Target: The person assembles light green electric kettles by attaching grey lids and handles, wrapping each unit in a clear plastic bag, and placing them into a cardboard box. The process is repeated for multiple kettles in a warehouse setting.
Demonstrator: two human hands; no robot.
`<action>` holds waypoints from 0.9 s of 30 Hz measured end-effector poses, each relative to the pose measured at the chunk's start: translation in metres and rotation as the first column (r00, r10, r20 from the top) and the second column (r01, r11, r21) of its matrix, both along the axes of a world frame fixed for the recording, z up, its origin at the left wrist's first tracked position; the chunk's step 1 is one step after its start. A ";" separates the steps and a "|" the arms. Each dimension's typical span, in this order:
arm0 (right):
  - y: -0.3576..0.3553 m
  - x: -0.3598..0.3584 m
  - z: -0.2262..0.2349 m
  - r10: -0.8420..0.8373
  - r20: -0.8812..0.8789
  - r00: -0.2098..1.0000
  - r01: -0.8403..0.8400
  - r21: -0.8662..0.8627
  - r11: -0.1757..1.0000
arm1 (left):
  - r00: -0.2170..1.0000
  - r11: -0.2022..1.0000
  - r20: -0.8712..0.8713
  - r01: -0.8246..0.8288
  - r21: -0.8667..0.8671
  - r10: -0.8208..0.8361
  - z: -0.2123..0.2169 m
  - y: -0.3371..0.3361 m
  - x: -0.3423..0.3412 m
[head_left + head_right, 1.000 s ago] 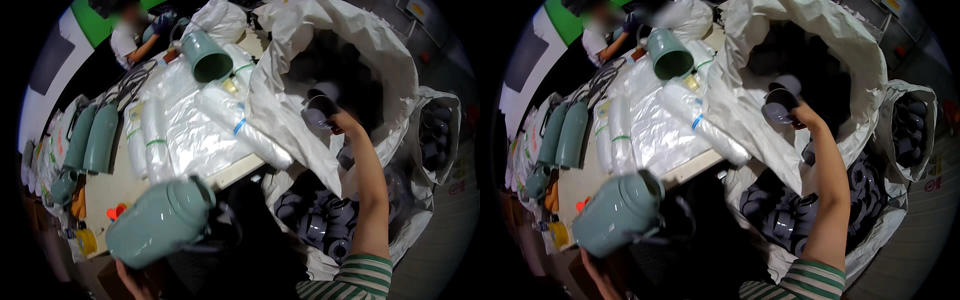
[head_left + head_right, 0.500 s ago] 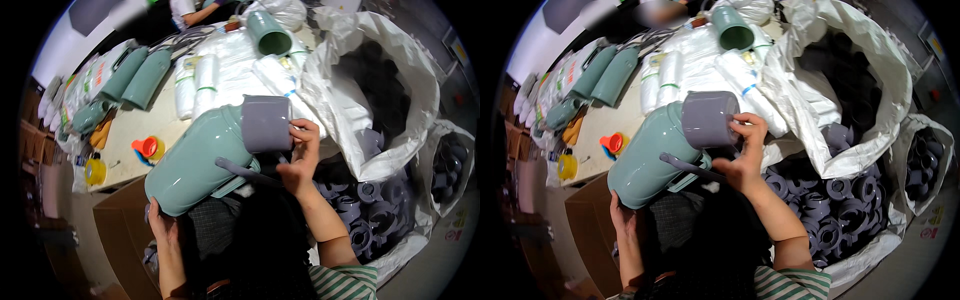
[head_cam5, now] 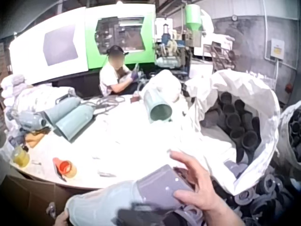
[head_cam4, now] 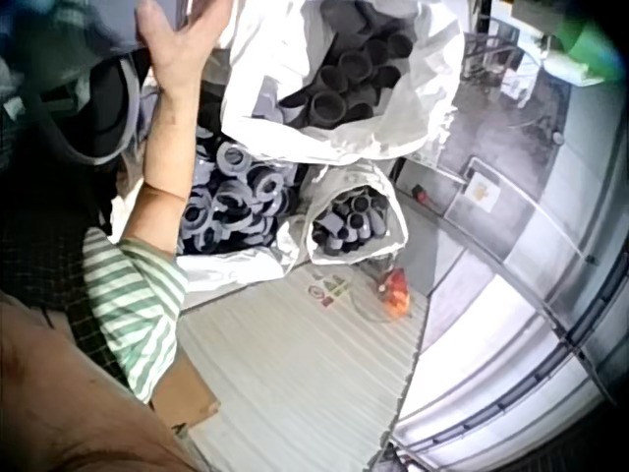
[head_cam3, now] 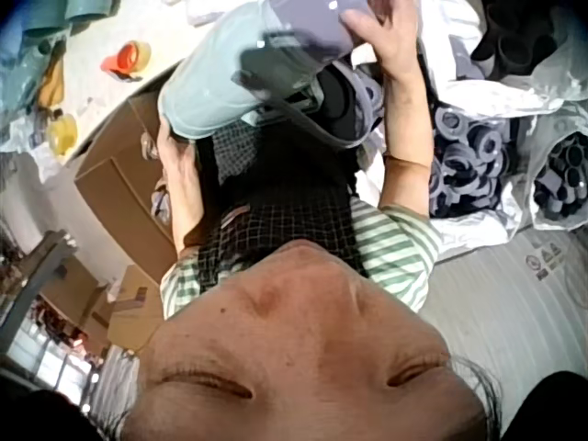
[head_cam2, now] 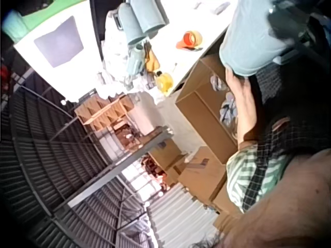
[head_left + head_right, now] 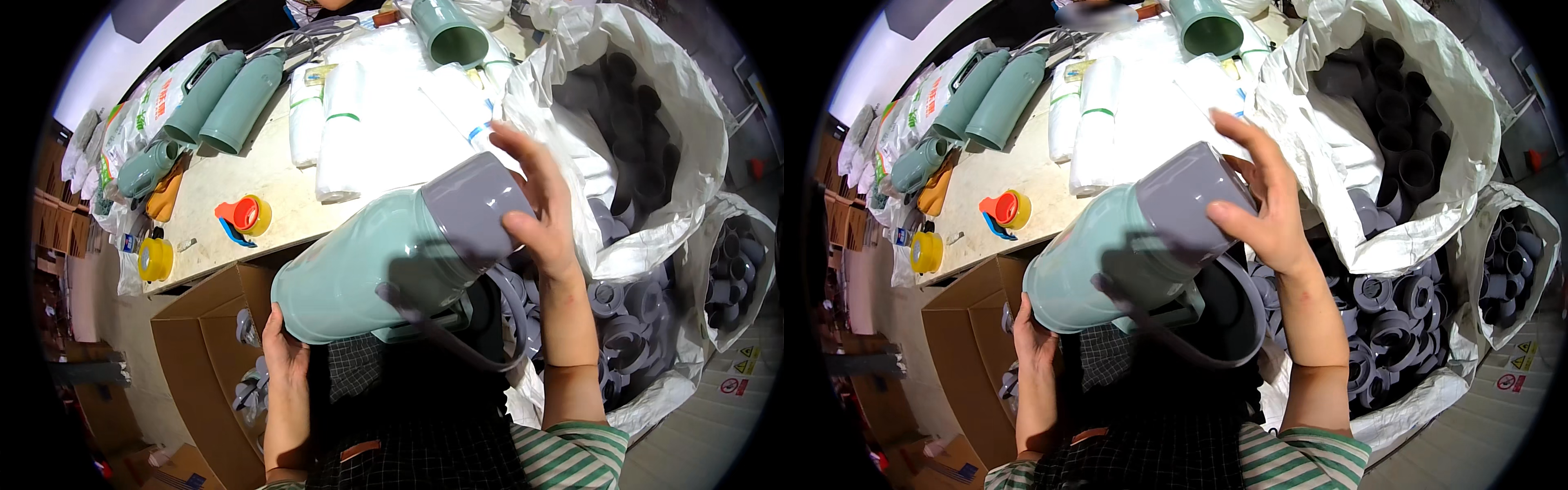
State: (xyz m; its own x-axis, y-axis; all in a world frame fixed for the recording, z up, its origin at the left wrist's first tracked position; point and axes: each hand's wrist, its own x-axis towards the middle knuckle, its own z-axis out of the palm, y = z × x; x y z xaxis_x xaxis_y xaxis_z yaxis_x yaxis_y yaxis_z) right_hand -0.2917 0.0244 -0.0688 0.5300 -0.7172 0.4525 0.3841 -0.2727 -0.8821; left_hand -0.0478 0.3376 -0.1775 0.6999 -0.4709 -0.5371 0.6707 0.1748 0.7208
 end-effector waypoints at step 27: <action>0.045 -0.158 -0.305 -0.525 -0.504 0.686 0.727 0.432 0.534 | 0.420 0.735 0.898 0.649 -0.199 -0.128 0.081 -0.168 -0.010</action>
